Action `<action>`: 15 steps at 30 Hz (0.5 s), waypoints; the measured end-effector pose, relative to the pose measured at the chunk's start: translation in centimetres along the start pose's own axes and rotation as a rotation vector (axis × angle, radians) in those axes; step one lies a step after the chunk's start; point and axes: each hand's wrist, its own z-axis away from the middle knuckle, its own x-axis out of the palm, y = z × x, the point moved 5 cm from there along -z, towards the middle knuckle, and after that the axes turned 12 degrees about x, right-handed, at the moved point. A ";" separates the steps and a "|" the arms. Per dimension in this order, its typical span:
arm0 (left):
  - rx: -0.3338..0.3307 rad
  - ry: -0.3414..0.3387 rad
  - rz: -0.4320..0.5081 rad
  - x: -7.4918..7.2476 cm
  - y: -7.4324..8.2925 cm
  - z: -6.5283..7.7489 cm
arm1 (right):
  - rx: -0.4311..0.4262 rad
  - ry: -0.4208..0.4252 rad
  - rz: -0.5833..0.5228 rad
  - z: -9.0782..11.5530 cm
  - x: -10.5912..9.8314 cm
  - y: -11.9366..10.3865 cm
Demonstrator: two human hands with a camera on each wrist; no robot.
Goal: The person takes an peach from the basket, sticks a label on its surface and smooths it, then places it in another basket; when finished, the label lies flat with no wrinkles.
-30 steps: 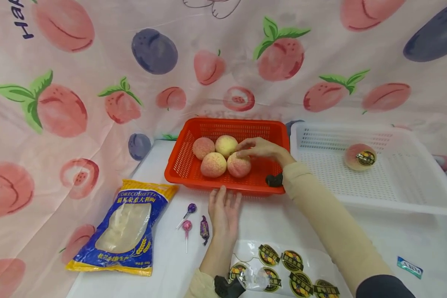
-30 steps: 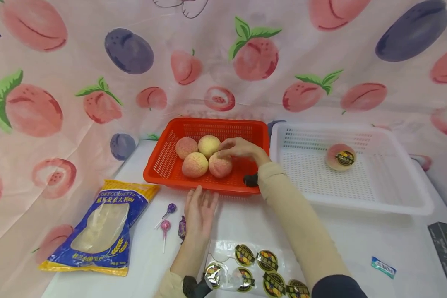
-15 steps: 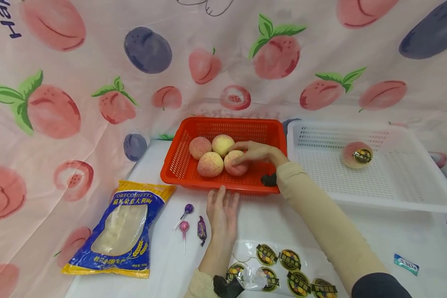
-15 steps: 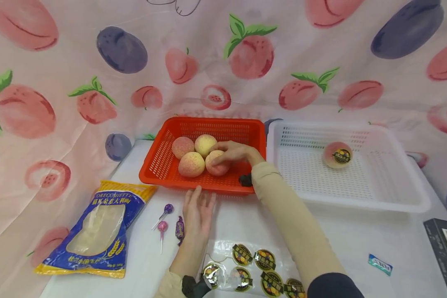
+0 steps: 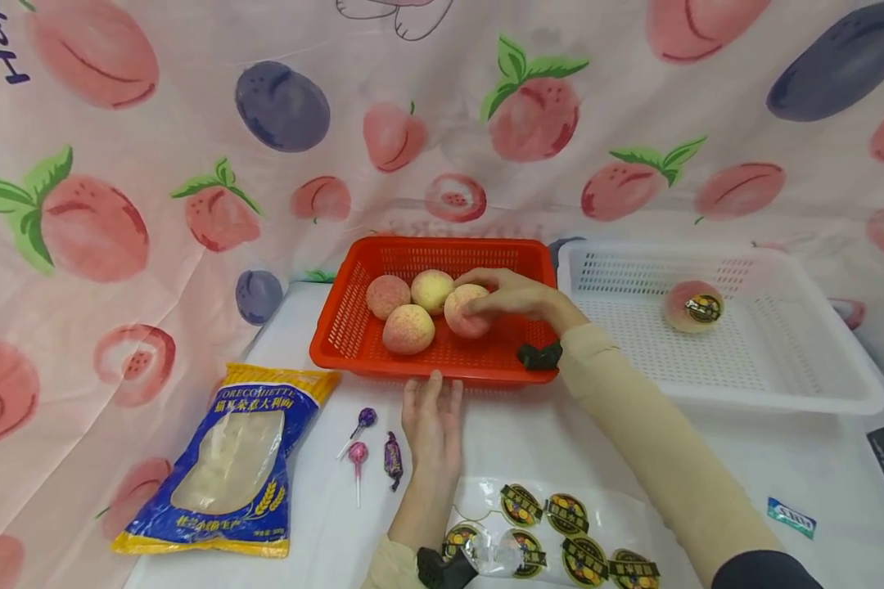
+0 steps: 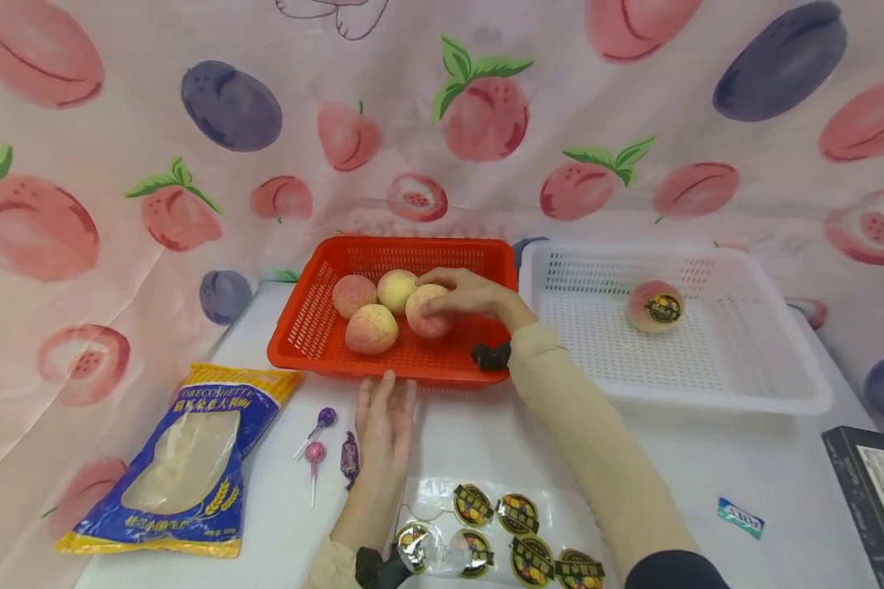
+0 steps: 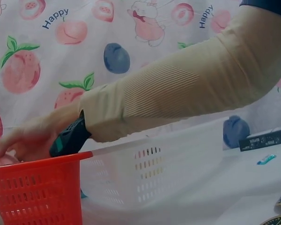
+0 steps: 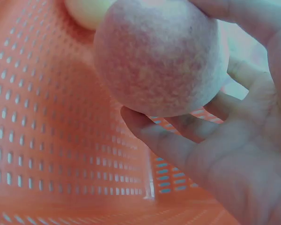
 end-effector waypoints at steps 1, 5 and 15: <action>0.002 0.000 0.000 0.0 0.0 0.0 | -0.007 0.009 -0.018 0.4 -0.2 0.0; 0.005 0.002 -0.002 0.1 -0.1 0.2 | -0.035 0.044 -0.081 2.5 -1.1 -0.1; -0.023 0.029 -0.009 0.0 -0.3 0.4 | -0.101 0.105 -0.171 9.7 -2.0 -1.1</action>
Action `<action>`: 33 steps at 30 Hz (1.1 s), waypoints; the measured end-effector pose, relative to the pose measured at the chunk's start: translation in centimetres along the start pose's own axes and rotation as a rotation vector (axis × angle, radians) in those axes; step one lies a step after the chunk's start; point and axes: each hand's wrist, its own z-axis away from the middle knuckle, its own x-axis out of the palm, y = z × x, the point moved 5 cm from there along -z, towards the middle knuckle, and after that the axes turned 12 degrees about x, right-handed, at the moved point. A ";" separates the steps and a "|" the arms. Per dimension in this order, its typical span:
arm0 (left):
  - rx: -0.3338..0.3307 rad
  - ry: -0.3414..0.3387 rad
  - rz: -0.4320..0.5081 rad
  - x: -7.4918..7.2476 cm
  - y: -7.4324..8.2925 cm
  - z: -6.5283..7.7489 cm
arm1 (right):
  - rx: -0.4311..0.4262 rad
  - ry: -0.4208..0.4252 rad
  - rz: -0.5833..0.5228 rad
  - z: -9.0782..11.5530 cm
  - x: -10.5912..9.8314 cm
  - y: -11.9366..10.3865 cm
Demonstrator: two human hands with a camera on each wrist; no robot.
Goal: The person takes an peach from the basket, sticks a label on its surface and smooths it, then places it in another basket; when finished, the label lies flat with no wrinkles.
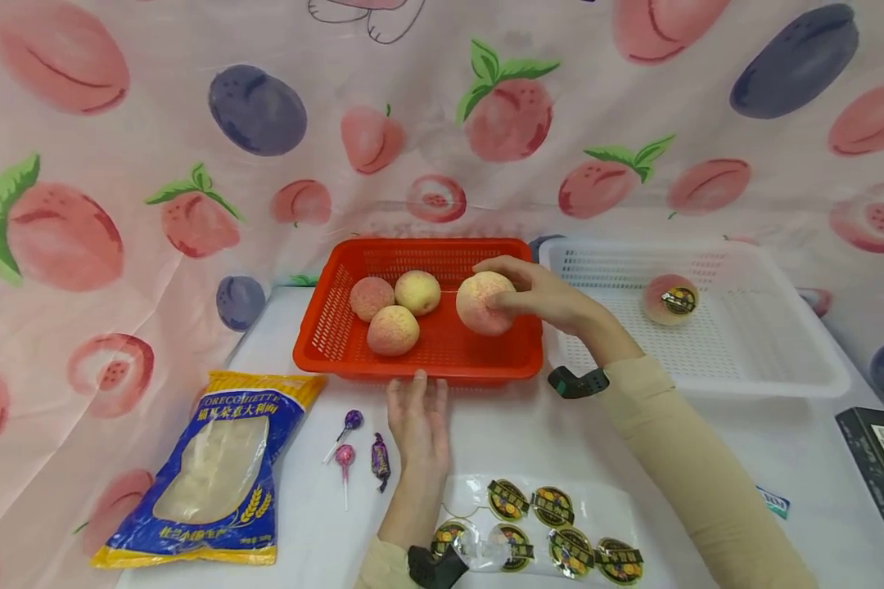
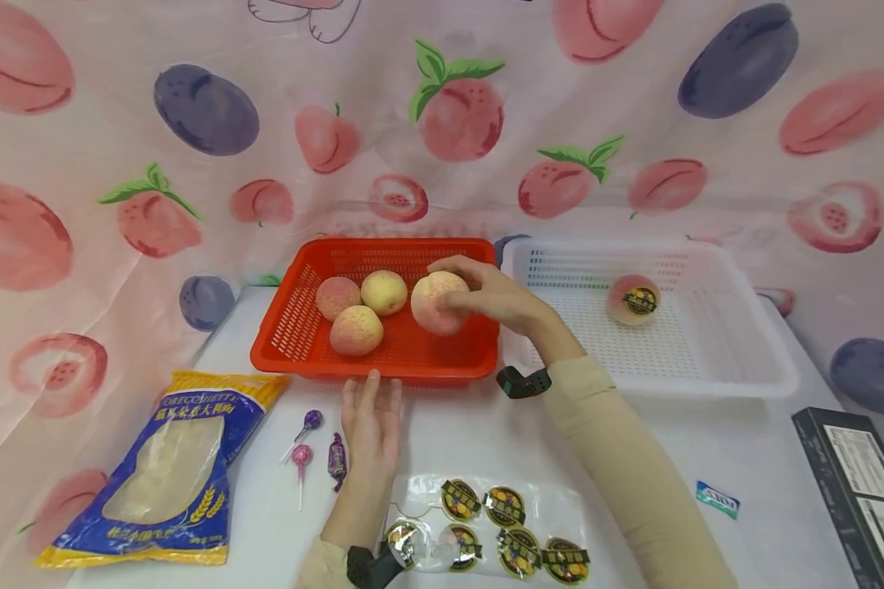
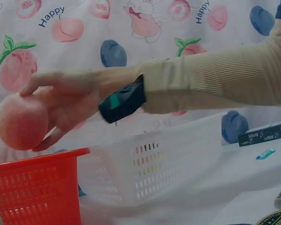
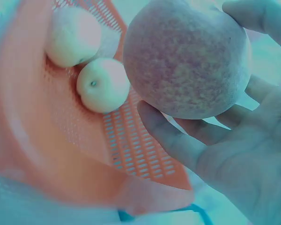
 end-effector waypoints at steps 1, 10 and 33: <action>-0.003 0.001 0.000 0.0 0.0 0.0 | -0.007 -0.004 -0.020 0.7 0.0 0.0; 0.010 -0.019 0.025 0.1 0.2 -0.1 | -0.134 0.018 -0.111 6.1 0.6 1.5; -0.012 -0.085 0.018 0.3 0.1 -0.1 | -0.108 -0.010 -0.139 13.9 5.5 11.1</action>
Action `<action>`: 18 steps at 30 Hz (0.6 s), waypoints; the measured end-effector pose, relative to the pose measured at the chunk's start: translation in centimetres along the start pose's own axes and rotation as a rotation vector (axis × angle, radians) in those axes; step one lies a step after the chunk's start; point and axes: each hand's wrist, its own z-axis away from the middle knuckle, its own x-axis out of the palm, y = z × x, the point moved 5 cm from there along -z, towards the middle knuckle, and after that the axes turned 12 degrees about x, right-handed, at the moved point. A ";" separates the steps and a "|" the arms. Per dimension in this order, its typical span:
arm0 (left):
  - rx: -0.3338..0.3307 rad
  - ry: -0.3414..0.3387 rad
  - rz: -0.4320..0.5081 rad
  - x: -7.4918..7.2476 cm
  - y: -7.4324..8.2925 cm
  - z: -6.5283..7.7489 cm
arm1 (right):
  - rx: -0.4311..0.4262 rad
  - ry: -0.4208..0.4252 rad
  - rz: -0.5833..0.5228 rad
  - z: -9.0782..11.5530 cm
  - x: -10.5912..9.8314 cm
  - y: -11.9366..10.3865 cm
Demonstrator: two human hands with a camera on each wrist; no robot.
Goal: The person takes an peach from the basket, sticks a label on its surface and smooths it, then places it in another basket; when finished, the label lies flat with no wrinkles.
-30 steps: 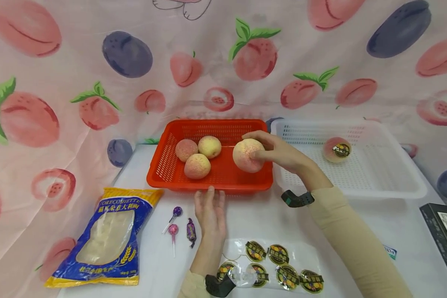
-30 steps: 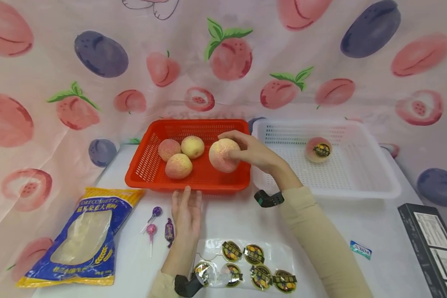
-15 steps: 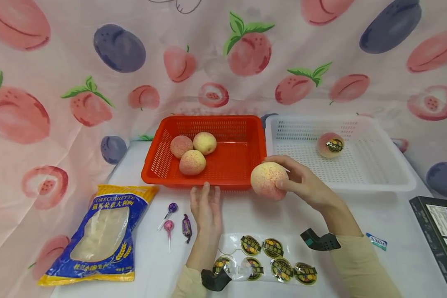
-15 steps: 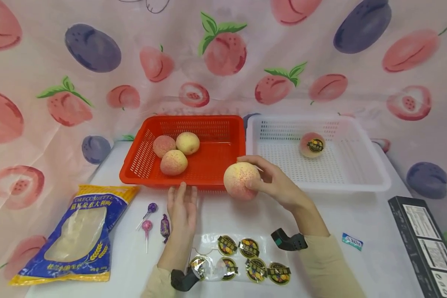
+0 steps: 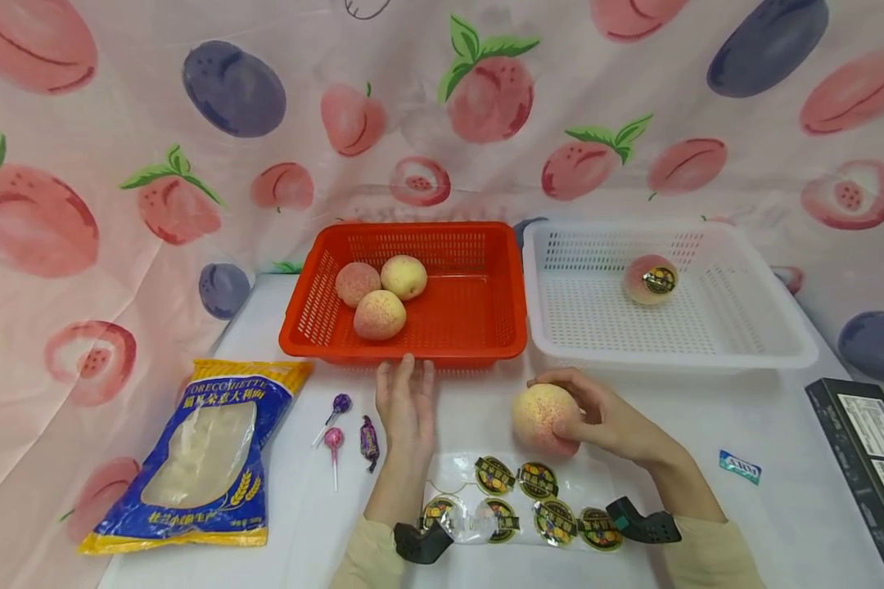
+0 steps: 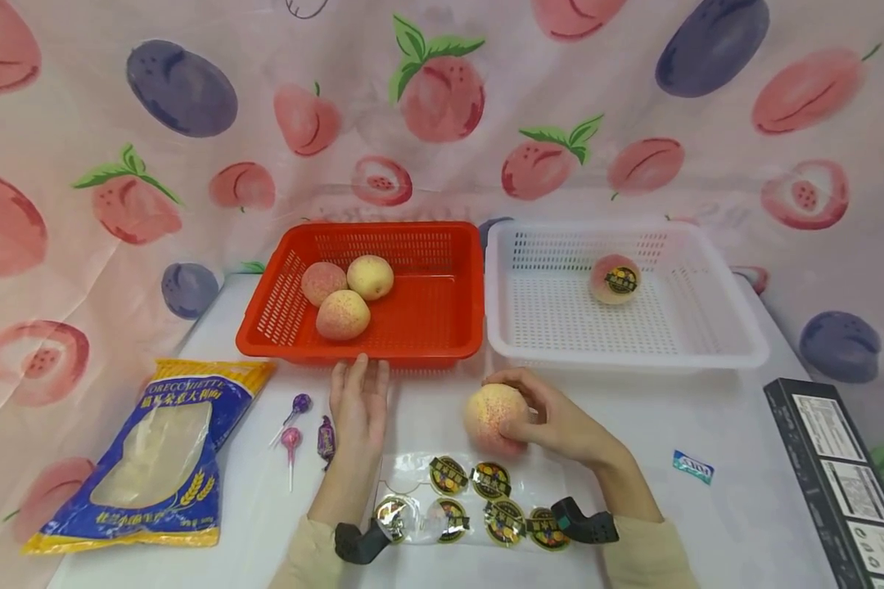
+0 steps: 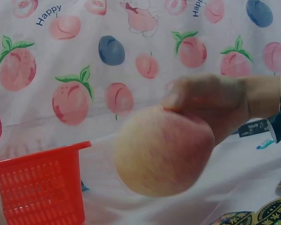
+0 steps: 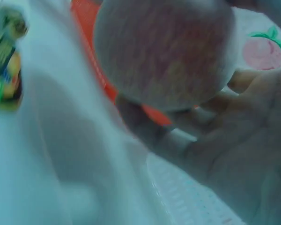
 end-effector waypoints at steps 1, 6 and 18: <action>-0.007 -0.014 0.001 0.0 -0.1 0.0 | 0.033 0.029 0.054 0.0 -0.1 0.4; -0.104 -0.160 -0.079 -0.4 -1.2 0.2 | 0.163 0.195 0.251 0.0 -0.5 1.0; 0.053 -1.129 -1.210 -1.0 -1.8 0.7 | 0.042 0.446 0.578 -1.5 1.2 -0.5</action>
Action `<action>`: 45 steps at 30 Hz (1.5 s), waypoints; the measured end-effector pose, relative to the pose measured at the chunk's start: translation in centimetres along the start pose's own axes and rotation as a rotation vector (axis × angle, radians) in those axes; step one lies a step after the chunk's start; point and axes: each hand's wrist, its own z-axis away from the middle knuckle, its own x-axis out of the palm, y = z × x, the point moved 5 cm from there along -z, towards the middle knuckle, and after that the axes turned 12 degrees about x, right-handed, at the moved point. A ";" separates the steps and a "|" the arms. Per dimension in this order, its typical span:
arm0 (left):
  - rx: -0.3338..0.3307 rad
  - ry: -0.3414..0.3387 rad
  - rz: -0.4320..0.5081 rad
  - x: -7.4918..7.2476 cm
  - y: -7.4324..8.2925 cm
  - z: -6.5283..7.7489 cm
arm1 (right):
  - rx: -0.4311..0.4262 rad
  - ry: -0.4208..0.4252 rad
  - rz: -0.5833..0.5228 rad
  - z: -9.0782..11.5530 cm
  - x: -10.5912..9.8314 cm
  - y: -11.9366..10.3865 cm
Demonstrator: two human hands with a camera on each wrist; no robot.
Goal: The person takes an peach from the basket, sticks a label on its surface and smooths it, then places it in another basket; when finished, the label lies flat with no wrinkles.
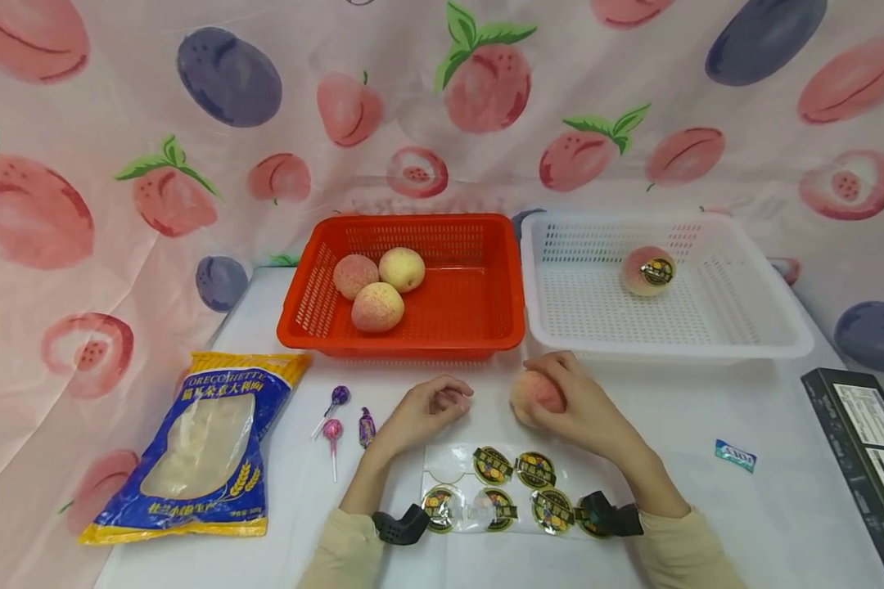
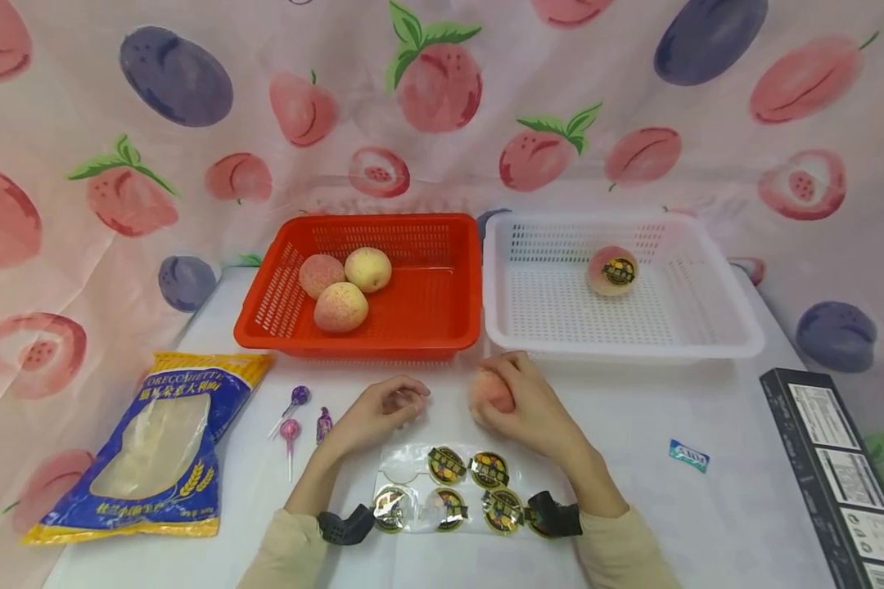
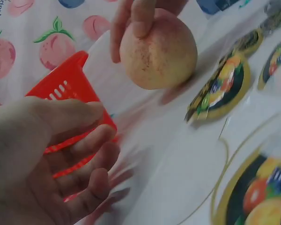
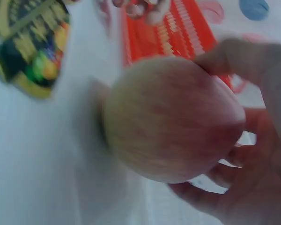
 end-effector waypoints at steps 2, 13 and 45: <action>0.042 -0.071 -0.097 -0.1 0.4 0.0 | -0.016 0.017 -0.005 -0.3 0.4 -0.4; 0.100 -0.321 -0.321 1.0 1.7 0.3 | -0.047 -0.049 -0.068 -0.9 1.5 -0.3; 0.289 -0.310 -0.198 1.7 3.9 0.1 | -0.359 -0.100 -0.162 1.2 -1.5 -2.2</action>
